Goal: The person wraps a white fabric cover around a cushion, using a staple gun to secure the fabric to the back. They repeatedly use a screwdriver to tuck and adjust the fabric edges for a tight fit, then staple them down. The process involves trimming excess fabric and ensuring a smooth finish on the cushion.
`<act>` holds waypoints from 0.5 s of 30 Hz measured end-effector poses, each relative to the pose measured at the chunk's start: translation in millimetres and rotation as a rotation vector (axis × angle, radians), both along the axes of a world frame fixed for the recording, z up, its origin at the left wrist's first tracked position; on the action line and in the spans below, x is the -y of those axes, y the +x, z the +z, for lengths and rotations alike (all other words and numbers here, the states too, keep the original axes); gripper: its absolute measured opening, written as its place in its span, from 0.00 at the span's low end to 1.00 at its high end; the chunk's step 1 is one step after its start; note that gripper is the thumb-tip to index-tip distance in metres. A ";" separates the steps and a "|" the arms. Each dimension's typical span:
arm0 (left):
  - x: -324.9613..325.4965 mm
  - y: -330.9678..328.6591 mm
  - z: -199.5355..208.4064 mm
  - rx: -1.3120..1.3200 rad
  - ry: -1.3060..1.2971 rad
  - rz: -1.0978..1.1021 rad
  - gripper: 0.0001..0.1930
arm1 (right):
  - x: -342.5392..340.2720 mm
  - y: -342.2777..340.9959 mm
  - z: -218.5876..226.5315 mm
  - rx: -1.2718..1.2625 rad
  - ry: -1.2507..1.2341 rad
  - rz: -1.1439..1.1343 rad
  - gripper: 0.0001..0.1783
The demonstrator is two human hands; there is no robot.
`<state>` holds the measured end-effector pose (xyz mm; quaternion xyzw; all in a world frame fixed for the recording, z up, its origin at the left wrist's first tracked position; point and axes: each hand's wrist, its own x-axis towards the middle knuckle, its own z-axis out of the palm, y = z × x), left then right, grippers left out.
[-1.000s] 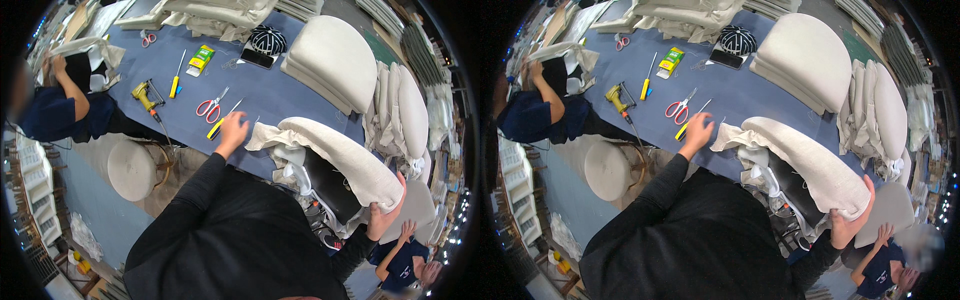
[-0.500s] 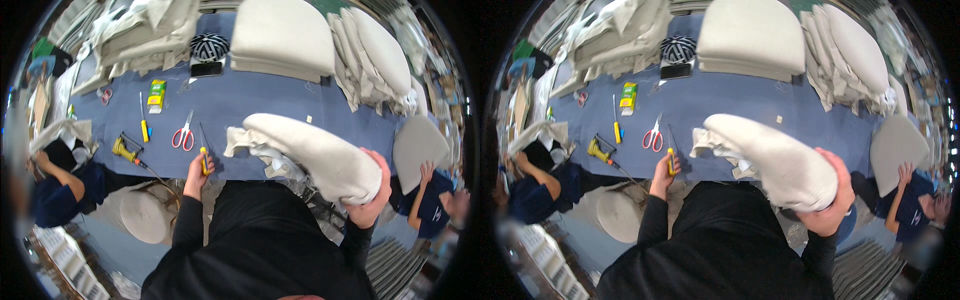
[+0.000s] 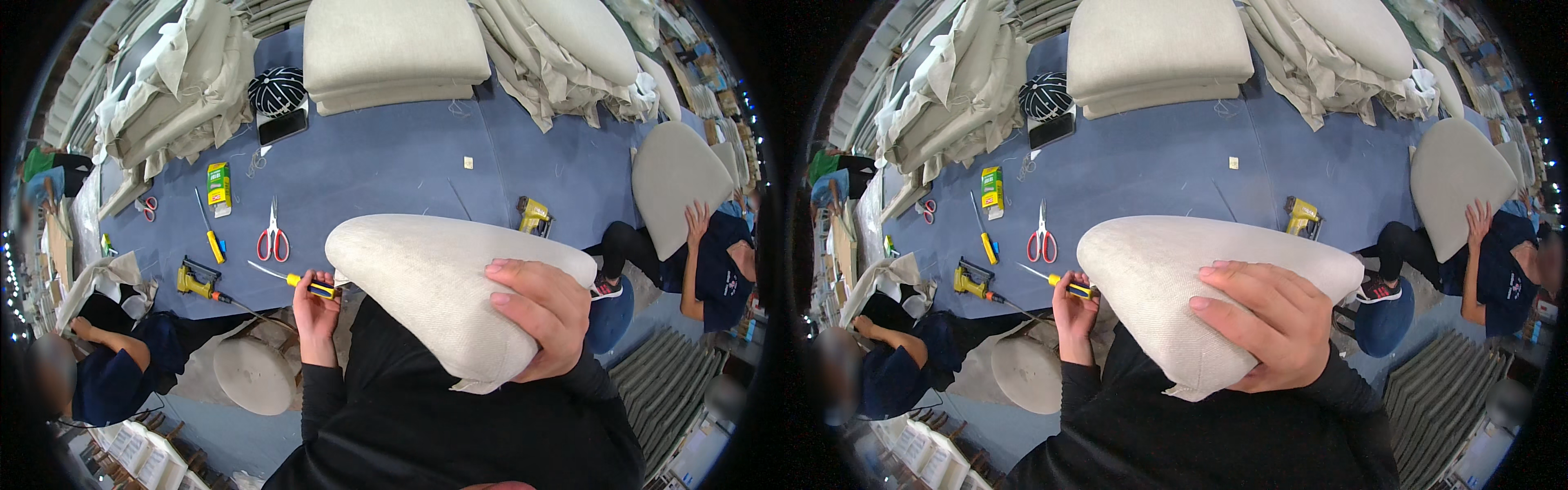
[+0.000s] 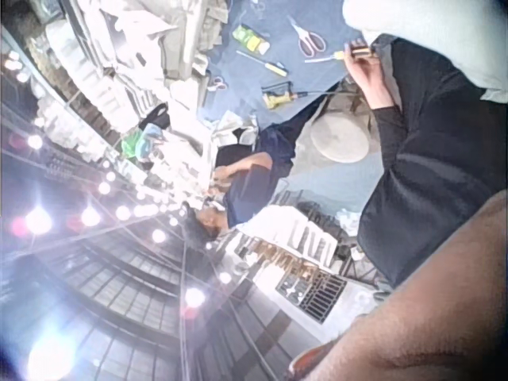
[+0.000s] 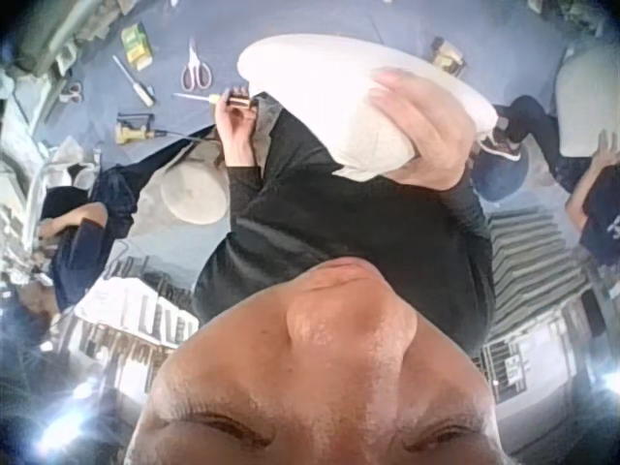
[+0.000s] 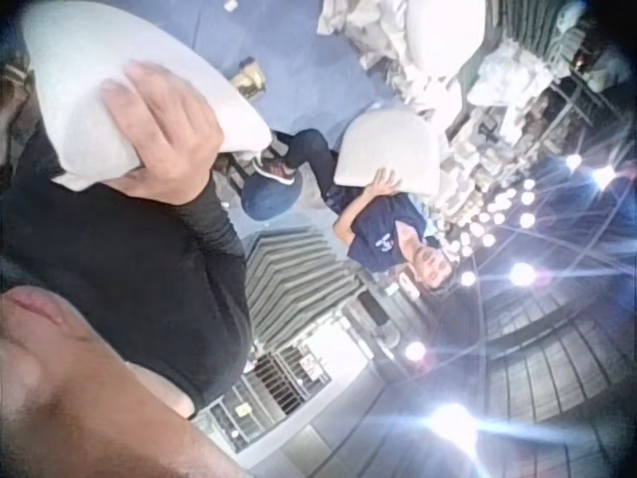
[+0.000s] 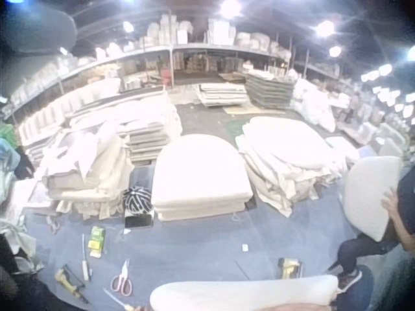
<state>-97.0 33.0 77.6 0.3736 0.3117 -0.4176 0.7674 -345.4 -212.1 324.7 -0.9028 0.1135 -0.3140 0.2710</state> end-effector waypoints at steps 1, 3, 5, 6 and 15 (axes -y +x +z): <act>-3.9 5.4 -11.7 0.101 -0.072 -0.096 0.05 | -2.3 -1.0 1.3 0.002 0.001 -0.010 0.33; 0.2 13.4 -43.5 0.327 0.053 -0.259 0.04 | -5.7 -4.3 1.1 -0.002 -0.005 -0.018 0.33; 20.3 17.8 -48.4 0.499 0.315 -0.430 0.04 | -6.2 -9.5 -0.7 -0.010 -0.020 -0.050 0.34; 17.0 23.2 -72.8 0.654 0.417 -0.516 0.06 | -6.3 -11.2 0.1 -0.012 -0.033 -0.064 0.34; 29.6 53.4 -140.5 1.291 1.038 -0.993 0.24 | 28.4 -15.6 -1.2 -0.010 0.077 -0.286 0.51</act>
